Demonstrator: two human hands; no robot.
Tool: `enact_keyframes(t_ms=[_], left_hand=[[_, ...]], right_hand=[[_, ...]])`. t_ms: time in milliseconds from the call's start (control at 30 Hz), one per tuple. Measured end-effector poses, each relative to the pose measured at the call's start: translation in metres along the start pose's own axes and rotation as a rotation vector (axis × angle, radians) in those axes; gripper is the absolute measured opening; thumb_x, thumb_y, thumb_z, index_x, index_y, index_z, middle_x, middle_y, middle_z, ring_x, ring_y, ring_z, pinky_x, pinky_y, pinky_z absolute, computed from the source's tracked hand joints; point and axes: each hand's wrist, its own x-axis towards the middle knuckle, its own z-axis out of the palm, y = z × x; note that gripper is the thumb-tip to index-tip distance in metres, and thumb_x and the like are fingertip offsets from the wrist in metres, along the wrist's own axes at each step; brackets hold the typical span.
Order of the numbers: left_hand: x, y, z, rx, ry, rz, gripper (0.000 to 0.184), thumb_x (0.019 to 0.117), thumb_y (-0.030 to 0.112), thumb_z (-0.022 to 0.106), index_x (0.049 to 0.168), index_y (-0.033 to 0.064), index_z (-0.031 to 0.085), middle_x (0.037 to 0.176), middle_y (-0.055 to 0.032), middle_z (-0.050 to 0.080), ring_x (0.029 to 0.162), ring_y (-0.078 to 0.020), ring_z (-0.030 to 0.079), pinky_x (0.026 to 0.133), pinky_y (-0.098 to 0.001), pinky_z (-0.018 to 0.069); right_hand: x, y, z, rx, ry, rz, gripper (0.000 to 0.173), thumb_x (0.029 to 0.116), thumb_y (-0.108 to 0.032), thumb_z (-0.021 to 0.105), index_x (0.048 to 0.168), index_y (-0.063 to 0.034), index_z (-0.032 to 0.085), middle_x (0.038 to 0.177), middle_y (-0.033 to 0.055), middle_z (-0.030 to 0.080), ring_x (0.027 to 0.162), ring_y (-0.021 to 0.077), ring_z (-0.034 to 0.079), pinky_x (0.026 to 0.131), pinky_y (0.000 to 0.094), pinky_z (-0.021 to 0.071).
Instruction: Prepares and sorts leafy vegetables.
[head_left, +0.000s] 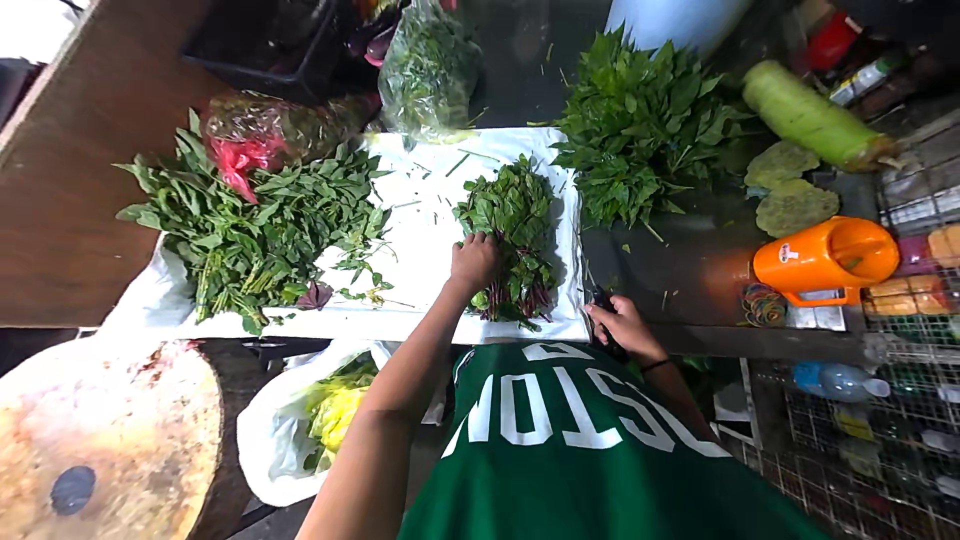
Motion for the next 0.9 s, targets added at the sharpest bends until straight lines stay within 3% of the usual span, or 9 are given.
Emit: enact_keyframes(t_ms=[133, 300, 433, 633, 767, 900], left_hand=[[-0.008, 0.001, 0.003, -0.049, 0.066, -0.086, 0.032, 0.0973, 0.036, 0.061, 0.118, 0.0123, 0.07, 0.13, -0.0138, 0.062, 0.125, -0.0405, 0.054, 0.087, -0.0674, 0.0476], [-0.003, -0.012, 0.003, -0.175, -0.042, -0.058, 0.032, 0.0949, 0.038, 0.065, 0.115, 0.0138, 0.072, 0.131, -0.0168, 0.061, 0.128, -0.0434, 0.051, 0.089, -0.0718, 0.0465], [-0.007, -0.006, -0.003, -0.191, 0.064, -0.044, 0.025, 0.0966, 0.034, 0.064, 0.113, 0.0171, 0.072, 0.128, -0.012, 0.063, 0.125, -0.0395, 0.054, 0.089, -0.0678, 0.0464], [-0.011, 0.005, -0.008, 0.044, 0.064, -0.024, 0.014, 0.0961, 0.022, 0.066, 0.102, 0.0132, 0.075, 0.122, -0.0082, 0.067, 0.125, -0.037, 0.055, 0.086, -0.0646, 0.0492], [0.002, -0.017, -0.008, -0.035, 0.008, 0.175, 0.024, 0.1009, 0.027, 0.059, 0.108, 0.0082, 0.073, 0.129, -0.0133, 0.063, 0.13, -0.0373, 0.053, 0.094, -0.0637, 0.0486], [0.012, -0.019, -0.001, -0.023, -0.036, 0.204, 0.028, 0.0986, 0.028, 0.062, 0.113, 0.0062, 0.071, 0.134, -0.0151, 0.06, 0.132, -0.0392, 0.051, 0.095, -0.0646, 0.0495]], right_hand=[[-0.001, 0.003, -0.01, 0.012, 0.034, -0.006, 0.024, 0.0986, -0.025, 0.068, 0.106, -0.0037, 0.061, 0.064, 0.0047, 0.056, 0.044, 0.0152, 0.054, 0.043, 0.0322, 0.0527], [-0.001, 0.008, -0.011, 0.049, 0.062, -0.029, 0.024, 0.0986, -0.024, 0.068, 0.106, -0.0028, 0.06, 0.063, 0.0058, 0.056, 0.044, 0.0164, 0.054, 0.043, 0.0336, 0.0532], [-0.002, 0.004, -0.011, 0.057, 0.078, -0.066, 0.024, 0.0993, -0.025, 0.067, 0.106, -0.0035, 0.059, 0.062, 0.0051, 0.054, 0.043, 0.0161, 0.053, 0.043, 0.0337, 0.0531], [-0.012, 0.02, -0.014, 0.115, 0.144, -0.031, 0.028, 0.0999, -0.025, 0.066, 0.115, -0.0025, 0.059, 0.067, 0.0071, 0.055, 0.045, 0.0173, 0.053, 0.043, 0.0354, 0.0539], [-0.016, 0.03, -0.012, 0.111, 0.174, -0.01, 0.028, 0.0993, -0.026, 0.067, 0.115, -0.0037, 0.06, 0.066, 0.0068, 0.055, 0.044, 0.0173, 0.053, 0.043, 0.0351, 0.053], [-0.03, 0.031, -0.014, 0.126, 0.215, -0.029, 0.029, 0.0977, -0.027, 0.07, 0.113, -0.0031, 0.061, 0.068, 0.0083, 0.057, 0.045, 0.0185, 0.054, 0.043, 0.0362, 0.0538]])
